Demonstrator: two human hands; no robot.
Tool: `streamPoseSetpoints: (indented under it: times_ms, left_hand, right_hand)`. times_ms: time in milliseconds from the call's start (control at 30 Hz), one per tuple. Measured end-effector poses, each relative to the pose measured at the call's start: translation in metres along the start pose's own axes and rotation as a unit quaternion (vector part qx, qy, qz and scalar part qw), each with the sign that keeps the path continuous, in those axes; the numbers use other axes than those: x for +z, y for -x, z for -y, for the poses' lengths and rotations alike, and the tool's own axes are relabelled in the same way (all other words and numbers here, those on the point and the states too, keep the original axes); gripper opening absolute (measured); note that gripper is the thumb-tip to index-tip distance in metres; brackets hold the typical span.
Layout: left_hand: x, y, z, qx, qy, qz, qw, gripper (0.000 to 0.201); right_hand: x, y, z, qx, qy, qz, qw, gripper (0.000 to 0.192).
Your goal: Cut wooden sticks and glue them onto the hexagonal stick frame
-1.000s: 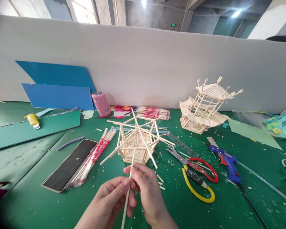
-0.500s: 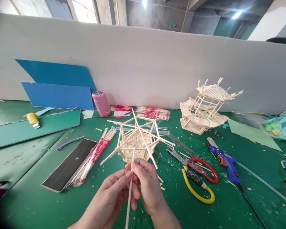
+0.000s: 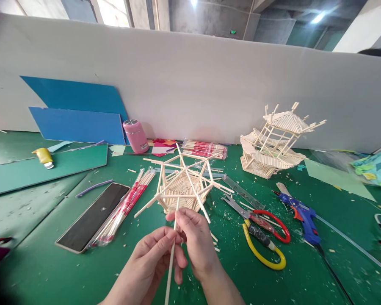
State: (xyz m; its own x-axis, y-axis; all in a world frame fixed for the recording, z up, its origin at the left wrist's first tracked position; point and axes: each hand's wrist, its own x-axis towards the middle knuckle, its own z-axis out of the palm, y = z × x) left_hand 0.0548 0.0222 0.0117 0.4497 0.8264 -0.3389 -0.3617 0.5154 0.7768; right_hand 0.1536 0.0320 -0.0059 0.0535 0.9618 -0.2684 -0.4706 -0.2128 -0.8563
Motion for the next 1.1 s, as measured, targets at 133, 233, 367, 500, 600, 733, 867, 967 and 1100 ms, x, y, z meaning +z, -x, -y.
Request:
streamPoseSetpoints:
  times_ms: [133,233,367,500,600,733,867,967,1100]
  left_hand:
    - [0.0,-0.001,0.001,-0.002,-0.004,-0.004,1.0,0.02]
    - [-0.001,-0.001,0.002,-0.006,-0.007,-0.003,1.0,0.021]
    - [-0.001,-0.002,0.001,-0.004,-0.009,0.0,1.0,0.021]
    - [0.0,-0.003,-0.001,-0.009,-0.007,0.008,1.0,0.02]
    - [0.0,-0.002,-0.001,-0.008,-0.001,0.0,1.0,0.019]
    - [0.0,-0.002,-0.002,-0.011,0.008,-0.008,1.0,0.02]
    - [0.0,-0.003,-0.005,-0.019,0.014,-0.01,1.0,0.021]
    - [0.001,-0.003,-0.007,-0.02,0.015,-0.012,1.0,0.02]
    - [0.0,-0.001,-0.009,-0.022,0.034,-0.001,0.999,0.021]
  right_hand:
    - [0.0,-0.002,0.0,-0.001,0.007,-0.004,1.0,0.023]
    - [0.0,-0.003,-0.001,0.002,0.006,-0.004,1.0,0.023]
    - [0.0,-0.005,-0.002,0.004,0.003,-0.002,1.0,0.023]
    - [0.0,-0.005,-0.003,0.001,0.003,0.001,1.0,0.022]
    - [0.0,-0.005,-0.003,0.0,0.003,0.004,1.0,0.022]
    - [0.0,-0.005,-0.002,-0.003,-0.001,0.012,1.0,0.021]
    - [0.0,-0.005,-0.001,-0.005,-0.004,0.019,1.0,0.021]
    - [0.0,-0.006,-0.001,-0.006,-0.005,0.025,1.0,0.021]
    - [0.001,-0.006,-0.002,-0.011,-0.014,0.03,0.999,0.023]
